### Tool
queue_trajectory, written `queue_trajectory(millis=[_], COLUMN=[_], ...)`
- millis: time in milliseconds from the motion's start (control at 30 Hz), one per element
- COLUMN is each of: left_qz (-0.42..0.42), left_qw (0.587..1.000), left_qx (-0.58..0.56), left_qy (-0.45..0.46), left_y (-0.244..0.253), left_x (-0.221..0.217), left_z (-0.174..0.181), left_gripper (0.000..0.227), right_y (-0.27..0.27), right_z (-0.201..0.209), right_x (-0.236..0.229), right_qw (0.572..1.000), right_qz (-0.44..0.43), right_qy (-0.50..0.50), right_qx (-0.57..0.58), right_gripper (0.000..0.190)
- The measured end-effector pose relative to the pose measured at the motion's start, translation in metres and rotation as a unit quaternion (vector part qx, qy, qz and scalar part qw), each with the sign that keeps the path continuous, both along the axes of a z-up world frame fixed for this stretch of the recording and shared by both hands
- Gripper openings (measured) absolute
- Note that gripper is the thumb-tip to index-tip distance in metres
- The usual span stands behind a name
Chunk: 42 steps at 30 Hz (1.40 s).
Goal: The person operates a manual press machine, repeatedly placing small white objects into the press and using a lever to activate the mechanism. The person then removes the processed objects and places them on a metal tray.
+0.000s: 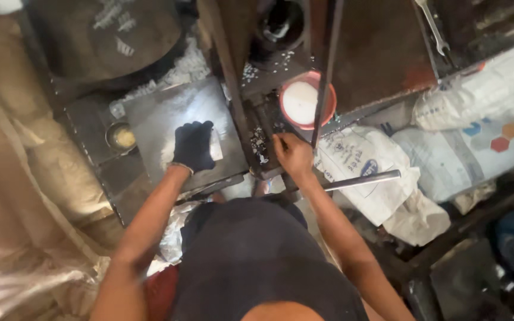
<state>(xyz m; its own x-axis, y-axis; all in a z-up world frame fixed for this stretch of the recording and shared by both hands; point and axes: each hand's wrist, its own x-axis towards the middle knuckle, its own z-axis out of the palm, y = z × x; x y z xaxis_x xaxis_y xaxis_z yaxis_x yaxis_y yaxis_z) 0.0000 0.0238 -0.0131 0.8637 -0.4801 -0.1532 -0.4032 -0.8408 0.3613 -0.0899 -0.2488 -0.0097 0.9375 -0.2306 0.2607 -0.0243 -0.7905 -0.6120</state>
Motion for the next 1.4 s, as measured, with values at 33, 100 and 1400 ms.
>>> queue_trajectory(millis=[33,100,1400], left_qz=[0.003,0.013,0.212], left_qw=[1.0,0.999,0.971], left_qx=[-0.03,-0.043,-0.023], left_qy=[-0.002,-0.012,-0.111], left_y=[0.005,0.008,0.071], left_x=[-0.001,-0.001,-0.016], left_z=[-0.002,-0.008,-0.045], left_gripper=[0.081,0.081,0.012], right_y=[0.0,0.0,0.158], right_z=[-0.001,-0.003,-0.166], right_x=[-0.002,-0.003,0.015], right_qw=[1.0,0.999,0.83], right_qz=[0.005,0.011,0.089], right_qy=[-0.013,-0.042,0.305], right_qx=[-0.011,-0.031,0.458], right_gripper=[0.014,0.013,0.028])
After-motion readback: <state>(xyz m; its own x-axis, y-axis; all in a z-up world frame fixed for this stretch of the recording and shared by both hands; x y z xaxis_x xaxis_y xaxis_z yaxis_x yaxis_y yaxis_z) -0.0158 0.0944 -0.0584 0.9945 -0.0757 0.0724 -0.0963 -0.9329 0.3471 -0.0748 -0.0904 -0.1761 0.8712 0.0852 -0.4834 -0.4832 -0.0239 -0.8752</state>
